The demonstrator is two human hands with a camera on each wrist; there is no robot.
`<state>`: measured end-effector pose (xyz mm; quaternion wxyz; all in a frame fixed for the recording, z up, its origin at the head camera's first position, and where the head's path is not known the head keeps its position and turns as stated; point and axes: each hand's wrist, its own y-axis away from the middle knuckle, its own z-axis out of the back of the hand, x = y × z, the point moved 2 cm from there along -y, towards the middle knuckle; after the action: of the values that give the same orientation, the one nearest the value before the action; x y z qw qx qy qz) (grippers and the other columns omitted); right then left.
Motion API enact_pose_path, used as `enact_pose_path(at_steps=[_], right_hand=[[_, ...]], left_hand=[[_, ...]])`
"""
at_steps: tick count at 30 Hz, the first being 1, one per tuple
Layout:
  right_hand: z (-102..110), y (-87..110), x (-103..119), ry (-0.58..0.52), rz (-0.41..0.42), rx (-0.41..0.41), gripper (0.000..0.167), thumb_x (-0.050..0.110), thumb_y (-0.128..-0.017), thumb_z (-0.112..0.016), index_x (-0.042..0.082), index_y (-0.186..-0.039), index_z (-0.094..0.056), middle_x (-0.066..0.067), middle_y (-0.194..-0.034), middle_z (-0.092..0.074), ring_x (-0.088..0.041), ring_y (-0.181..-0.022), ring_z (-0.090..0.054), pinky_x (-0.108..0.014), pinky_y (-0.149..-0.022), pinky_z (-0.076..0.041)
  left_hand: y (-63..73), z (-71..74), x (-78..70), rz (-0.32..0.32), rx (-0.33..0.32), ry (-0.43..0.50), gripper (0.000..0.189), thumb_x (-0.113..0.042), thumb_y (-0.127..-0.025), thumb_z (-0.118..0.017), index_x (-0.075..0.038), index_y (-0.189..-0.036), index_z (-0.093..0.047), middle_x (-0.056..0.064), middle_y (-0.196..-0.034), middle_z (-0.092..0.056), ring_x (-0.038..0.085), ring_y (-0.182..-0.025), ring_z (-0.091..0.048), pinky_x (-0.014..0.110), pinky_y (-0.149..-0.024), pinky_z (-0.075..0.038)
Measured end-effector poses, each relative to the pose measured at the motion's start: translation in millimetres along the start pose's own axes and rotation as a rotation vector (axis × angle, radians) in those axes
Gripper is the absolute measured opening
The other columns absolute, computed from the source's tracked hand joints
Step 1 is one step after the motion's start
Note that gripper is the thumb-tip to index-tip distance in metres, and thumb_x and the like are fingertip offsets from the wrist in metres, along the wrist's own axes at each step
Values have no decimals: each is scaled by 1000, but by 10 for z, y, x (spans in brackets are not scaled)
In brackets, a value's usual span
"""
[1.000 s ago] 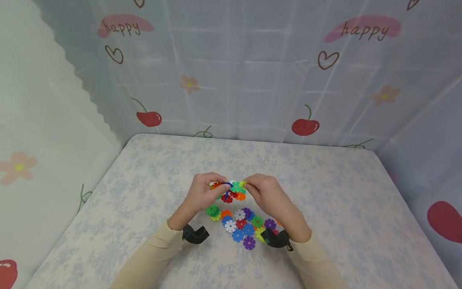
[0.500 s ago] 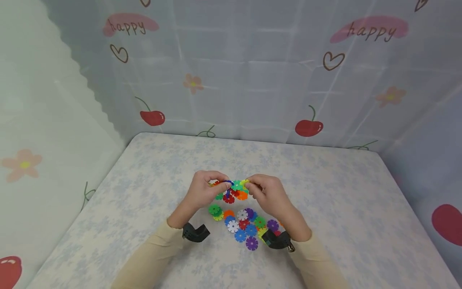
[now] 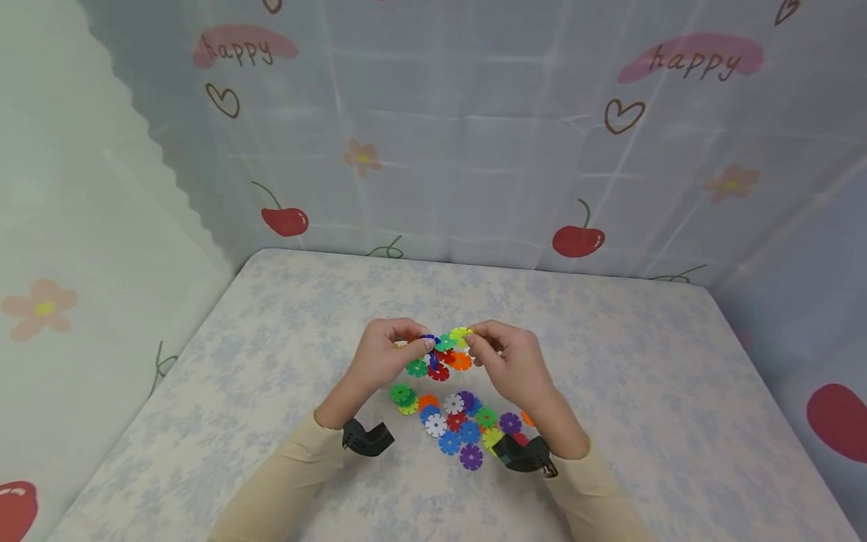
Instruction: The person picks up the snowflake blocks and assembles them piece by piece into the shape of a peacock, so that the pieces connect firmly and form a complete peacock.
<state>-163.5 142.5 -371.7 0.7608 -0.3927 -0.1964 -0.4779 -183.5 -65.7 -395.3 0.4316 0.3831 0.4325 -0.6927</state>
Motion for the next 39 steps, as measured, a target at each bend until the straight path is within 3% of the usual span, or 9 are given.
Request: enact_pose_path(at_steps=[7,10,16,19,25,32,36,39], right_hand=[[-6,11,15,90,180,-60,7,-4,-92,-68,0,-95,-73,-1,-72,-65,-6,-61,-55,-21,-54,-50],[-6,17,9,94,208,-76,7,-3,-92,-68,0,-95,-73,-1,-71,-64,-5,-60,-54,-21,-53,-50],[-20,24,-4,105,200,-114,8,-5,-91,-70,0,-96,-74,-1,-71,-65,-6,-61,-54,-22,-56,-52],[-17,36,-16,108,180,-128,8,-4,-89,-72,2,-95,-74,-2,-73,-68,-8,-63,-57,-22,-58,-53],[-10,45,-26,110,206,-110,12,-5,-87,-74,3,-95,-76,-3,-81,-73,-11,-66,-61,-21,-60,-54],[-6,27,-40,125,231,-83,12,-5,-86,-75,3,-94,-78,-3,-82,-74,-12,-66,-62,-22,-60,-55],[6,14,-57,105,191,-86,11,-3,-89,-73,1,-98,-77,-5,-81,-73,-11,-66,-60,-21,-60,-54],[34,-5,-84,67,137,-138,17,-1,-90,-71,0,-107,-74,-4,-77,-71,-8,-65,-58,-19,-60,-52]], left_hand=[[37,-46,-11,-92,-57,5,11,-8,-91,-73,2,-91,-78,16,-87,-78,29,-86,-72,29,-76,-59],[41,-58,-19,-109,-62,-1,11,-7,-91,-73,2,-91,-78,16,-87,-78,30,-83,-72,26,-73,-59],[33,-79,2,-2,-1,-6,10,-11,-94,-72,-3,-93,-77,13,-88,-77,20,-81,-70,25,-73,-58],[30,-89,31,13,50,-54,10,-13,-94,-72,-5,-95,-77,10,-92,-76,16,-83,-66,23,-74,-56],[34,-112,71,-49,79,-183,10,-13,-93,-73,-5,-95,-79,7,-88,-71,12,-76,-56,19,-69,-50],[49,-156,91,-152,110,-226,8,-7,-93,-71,-2,-95,-78,8,-81,-67,9,-68,-52,17,-63,-48],[42,-164,101,-151,82,-215,9,-9,-94,-72,-2,-97,-78,8,-82,-68,11,-68,-54,19,-62,-50],[19,-127,115,-55,8,-101,11,-10,-94,-71,-2,-99,-77,7,-85,-71,10,-70,-58,21,-64,-53]])
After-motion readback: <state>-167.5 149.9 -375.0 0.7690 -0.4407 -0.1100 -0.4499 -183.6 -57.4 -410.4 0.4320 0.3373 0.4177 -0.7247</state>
